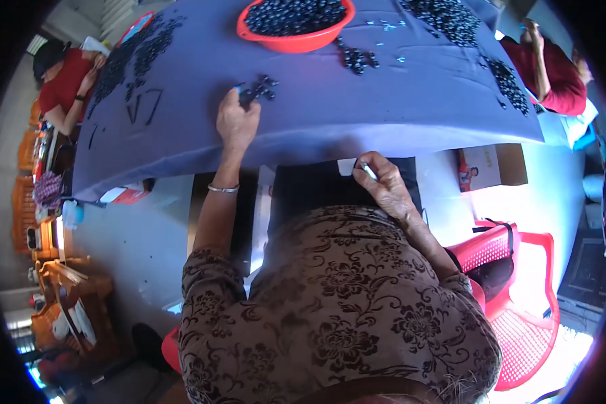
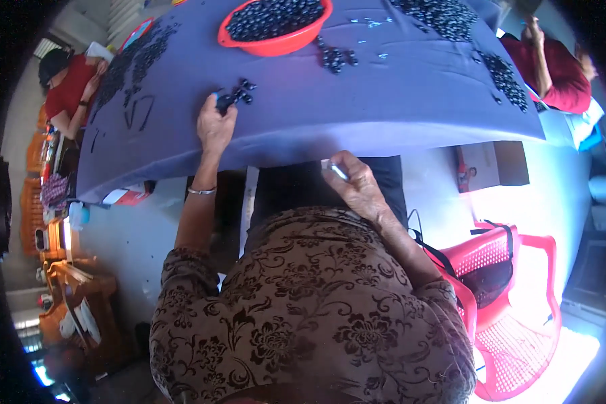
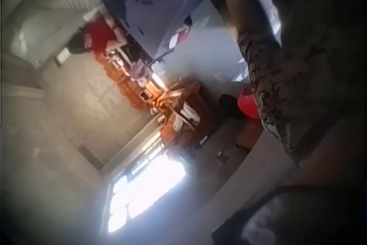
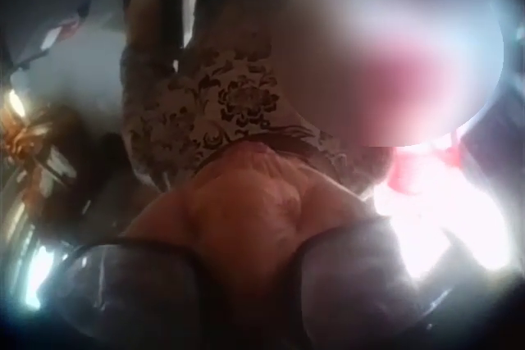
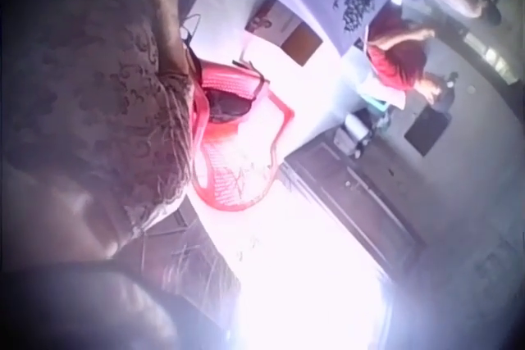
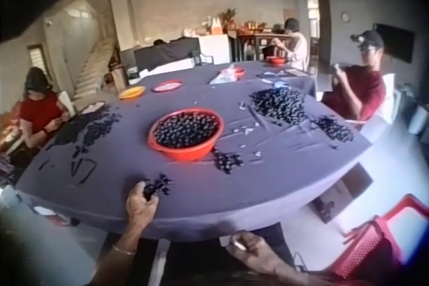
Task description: The person picks up small black plastic parts from the table and trims them one by one using a craft knife.
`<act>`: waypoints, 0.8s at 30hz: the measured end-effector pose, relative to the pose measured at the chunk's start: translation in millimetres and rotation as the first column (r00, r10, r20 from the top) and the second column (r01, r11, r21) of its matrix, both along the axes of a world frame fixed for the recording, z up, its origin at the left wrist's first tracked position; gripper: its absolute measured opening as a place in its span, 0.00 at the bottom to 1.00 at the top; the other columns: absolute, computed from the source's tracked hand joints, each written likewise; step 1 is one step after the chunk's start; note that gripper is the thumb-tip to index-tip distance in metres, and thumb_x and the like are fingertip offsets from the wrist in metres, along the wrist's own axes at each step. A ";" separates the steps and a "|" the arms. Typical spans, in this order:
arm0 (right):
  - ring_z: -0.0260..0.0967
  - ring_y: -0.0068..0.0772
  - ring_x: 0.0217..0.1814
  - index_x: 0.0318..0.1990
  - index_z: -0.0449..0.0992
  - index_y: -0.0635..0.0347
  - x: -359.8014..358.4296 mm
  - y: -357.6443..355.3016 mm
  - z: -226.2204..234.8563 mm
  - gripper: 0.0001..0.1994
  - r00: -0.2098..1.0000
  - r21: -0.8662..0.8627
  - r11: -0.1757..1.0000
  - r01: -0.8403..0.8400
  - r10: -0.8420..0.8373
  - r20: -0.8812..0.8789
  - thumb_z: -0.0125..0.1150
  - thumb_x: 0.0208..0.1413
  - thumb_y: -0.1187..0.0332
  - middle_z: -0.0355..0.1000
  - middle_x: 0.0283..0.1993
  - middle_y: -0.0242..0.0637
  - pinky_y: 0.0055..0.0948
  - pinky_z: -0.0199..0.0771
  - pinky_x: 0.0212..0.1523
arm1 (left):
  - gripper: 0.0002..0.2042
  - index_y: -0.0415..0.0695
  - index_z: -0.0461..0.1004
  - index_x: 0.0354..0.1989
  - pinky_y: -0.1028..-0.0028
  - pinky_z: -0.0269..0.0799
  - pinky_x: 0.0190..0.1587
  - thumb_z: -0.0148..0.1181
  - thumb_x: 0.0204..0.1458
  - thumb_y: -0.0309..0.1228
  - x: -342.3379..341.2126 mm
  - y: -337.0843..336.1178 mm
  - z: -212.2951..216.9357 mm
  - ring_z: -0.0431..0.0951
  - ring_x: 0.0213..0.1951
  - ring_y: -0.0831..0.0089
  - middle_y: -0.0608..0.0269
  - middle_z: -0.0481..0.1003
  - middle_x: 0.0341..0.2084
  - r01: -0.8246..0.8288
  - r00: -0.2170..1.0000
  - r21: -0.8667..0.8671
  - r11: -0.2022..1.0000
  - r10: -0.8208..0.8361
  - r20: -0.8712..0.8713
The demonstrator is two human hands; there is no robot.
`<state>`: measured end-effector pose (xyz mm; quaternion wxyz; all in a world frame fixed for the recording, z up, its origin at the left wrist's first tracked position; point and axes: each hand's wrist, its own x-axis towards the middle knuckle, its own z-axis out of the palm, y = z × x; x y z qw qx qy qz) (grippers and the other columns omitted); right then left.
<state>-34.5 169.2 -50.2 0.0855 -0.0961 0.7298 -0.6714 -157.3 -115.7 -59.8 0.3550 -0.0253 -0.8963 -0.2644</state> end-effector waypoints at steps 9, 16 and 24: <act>0.47 0.13 0.21 0.35 0.65 0.61 0.8 10.5 2.4 0.03 0.995 -0.163 0.984 0.065 -0.051 0.088 0.47 0.56 0.72 0.55 0.22 0.21 0.16 0.49 0.23 | 0.19 0.38 0.70 0.41 0.65 0.66 0.41 0.59 0.42 0.36 5.6 11.2 15.3 0.72 0.37 0.58 0.52 0.70 0.33 -0.153 0.970 -0.026 0.988 0.155 0.185; 0.47 0.11 0.20 0.34 0.65 0.60 -0.8 16.2 -4.7 0.03 1.000 -0.208 0.978 0.019 -0.014 0.026 0.49 0.56 0.71 0.54 0.21 0.20 0.15 0.47 0.21 | 0.14 0.38 0.72 0.35 0.62 0.66 0.40 0.55 0.48 0.38 -1.7 5.3 3.5 0.71 0.34 0.55 0.54 0.69 0.30 -0.065 0.991 0.023 0.998 0.062 0.121; 0.45 0.10 0.20 0.33 0.66 0.59 -1.4 16.6 -2.4 0.04 1.000 -0.171 0.985 0.021 -0.018 0.017 0.49 0.57 0.69 0.52 0.20 0.18 0.15 0.46 0.20 | 0.25 0.31 0.64 0.41 0.59 0.63 0.43 0.58 0.45 0.43 3.6 13.6 15.0 0.69 0.36 0.50 0.48 0.68 0.27 -0.129 0.991 0.151 0.980 0.122 0.052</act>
